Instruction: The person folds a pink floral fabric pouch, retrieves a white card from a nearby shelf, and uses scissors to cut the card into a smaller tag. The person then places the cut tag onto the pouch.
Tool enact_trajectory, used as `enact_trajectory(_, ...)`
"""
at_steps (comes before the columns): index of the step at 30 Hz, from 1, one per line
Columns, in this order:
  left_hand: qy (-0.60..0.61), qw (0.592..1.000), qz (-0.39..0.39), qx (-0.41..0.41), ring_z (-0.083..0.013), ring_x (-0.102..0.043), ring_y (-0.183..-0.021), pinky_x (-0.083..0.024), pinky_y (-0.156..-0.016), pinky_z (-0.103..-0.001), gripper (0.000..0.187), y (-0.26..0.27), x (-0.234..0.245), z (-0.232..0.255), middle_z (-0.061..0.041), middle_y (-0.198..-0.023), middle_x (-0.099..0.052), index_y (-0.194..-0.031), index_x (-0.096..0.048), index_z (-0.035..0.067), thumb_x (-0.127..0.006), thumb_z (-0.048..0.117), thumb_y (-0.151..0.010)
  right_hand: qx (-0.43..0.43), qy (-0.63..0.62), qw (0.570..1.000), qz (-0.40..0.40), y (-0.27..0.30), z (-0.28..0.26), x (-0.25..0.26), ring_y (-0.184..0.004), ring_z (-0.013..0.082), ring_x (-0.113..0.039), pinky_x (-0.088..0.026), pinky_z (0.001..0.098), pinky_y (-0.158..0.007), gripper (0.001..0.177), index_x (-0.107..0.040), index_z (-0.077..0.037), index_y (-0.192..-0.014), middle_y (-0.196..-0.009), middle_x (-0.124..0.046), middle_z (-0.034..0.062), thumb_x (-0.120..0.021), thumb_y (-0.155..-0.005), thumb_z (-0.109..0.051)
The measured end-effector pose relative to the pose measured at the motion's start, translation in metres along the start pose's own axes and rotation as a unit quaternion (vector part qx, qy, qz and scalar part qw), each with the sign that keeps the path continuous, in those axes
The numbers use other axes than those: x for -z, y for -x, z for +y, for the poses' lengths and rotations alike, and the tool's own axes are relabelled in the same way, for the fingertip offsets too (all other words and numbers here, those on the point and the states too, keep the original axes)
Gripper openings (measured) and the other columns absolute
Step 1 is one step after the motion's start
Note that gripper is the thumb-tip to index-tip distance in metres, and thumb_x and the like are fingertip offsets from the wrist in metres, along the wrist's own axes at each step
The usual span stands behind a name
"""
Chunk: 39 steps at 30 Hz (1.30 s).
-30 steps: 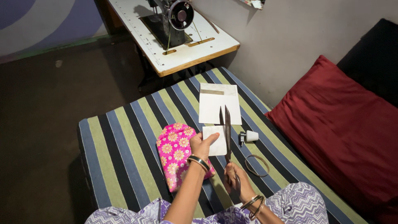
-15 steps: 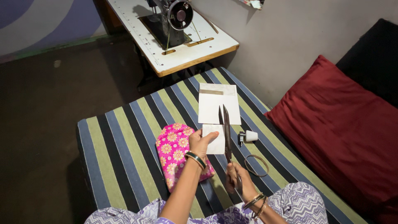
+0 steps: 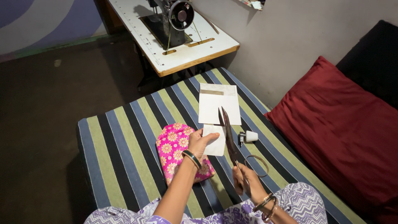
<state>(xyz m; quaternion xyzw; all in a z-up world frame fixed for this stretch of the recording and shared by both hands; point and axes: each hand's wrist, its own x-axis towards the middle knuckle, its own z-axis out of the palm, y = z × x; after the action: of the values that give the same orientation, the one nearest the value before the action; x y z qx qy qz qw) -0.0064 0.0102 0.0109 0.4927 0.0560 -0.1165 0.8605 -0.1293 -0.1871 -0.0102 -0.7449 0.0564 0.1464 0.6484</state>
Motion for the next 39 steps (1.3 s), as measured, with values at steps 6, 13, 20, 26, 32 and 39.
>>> enact_trajectory(6, -0.005, 0.999, -0.031, 0.020, -0.0214, -0.077, -0.077, -0.063, -0.069, -0.034, 0.032, 0.000, 0.002, 0.004, -0.015, -0.094, -0.078, -0.105, -0.073, -0.005, -0.080, 0.006, -0.076, -0.016, 0.000, 1.000, -0.016, 0.004, 0.000, 0.012, -0.038, 0.0121, -0.042, -0.034, 0.0287, -0.037, 0.047, -0.047, -0.009, -0.079, -0.049, -0.045, 0.0001, -0.053, -0.099, -0.051)
enact_trajectory(13, -0.039, 0.996, -0.064, 0.048, -0.0220, -0.077, -0.077, -0.063, -0.069, -0.035, 0.033, 0.003, 0.011, 0.012, -0.015, -0.094, -0.078, -0.107, -0.073, -0.005, -0.079, 0.008, -0.077, -0.036, 0.053, 0.997, -0.036, 0.009, -0.008, 0.029, -0.036, 0.0127, -0.044, -0.034, 0.0291, -0.037, 0.039, -0.050, -0.010, -0.083, -0.048, -0.047, 0.0000, -0.053, -0.100, -0.045)
enact_trajectory(20, -0.053, 0.989, -0.116, 0.071, -0.0248, -0.078, -0.080, -0.064, -0.070, -0.036, 0.037, 0.002, 0.018, 0.025, -0.019, -0.096, -0.078, -0.111, -0.069, -0.007, -0.077, 0.008, -0.078, -0.054, 0.091, 0.992, -0.063, 0.008, -0.012, 0.044, -0.035, 0.0113, -0.046, -0.037, 0.0274, -0.035, 0.034, -0.054, -0.010, -0.086, -0.048, -0.048, 0.0001, -0.053, -0.100, -0.041)
enact_trajectory(26, -0.083, 0.983, -0.138, 0.086, -0.0254, -0.079, -0.080, -0.065, -0.071, -0.035, 0.038, 0.003, 0.022, 0.036, -0.021, -0.096, -0.078, -0.111, -0.069, -0.009, -0.077, 0.008, -0.078, -0.069, 0.077, 0.990, -0.095, 0.009, -0.016, 0.058, -0.036, 0.0085, -0.039, -0.029, 0.0263, -0.034, 0.030, -0.052, -0.008, -0.088, -0.052, -0.041, -0.0038, -0.055, -0.102, -0.035)
enact_trajectory(32, -0.071, 0.982, -0.148, 0.093, -0.0251, -0.078, -0.080, -0.065, -0.071, -0.035, 0.037, 0.006, 0.021, 0.037, -0.020, -0.096, -0.077, -0.110, -0.069, -0.007, -0.078, 0.008, -0.078, -0.078, 0.064, 0.988, -0.116, 0.009, -0.017, 0.064, -0.035, 0.0084, -0.037, -0.029, 0.0269, -0.033, 0.030, -0.052, -0.008, -0.089, -0.051, -0.042, -0.0039, -0.056, -0.101, -0.036)
enact_trajectory(39, -0.094, 0.977, -0.154, 0.111, -0.0222, -0.077, -0.077, -0.064, -0.068, -0.034, 0.036, 0.008, 0.028, 0.038, -0.016, -0.095, -0.077, -0.109, -0.070, -0.003, -0.078, 0.010, -0.077, -0.070, 0.124, 0.983, -0.115, 0.012, -0.022, 0.070, -0.034, 0.0096, -0.041, -0.032, 0.0273, -0.034, 0.034, -0.054, -0.009, -0.084, -0.048, -0.044, -0.0028, -0.059, -0.099, -0.039)
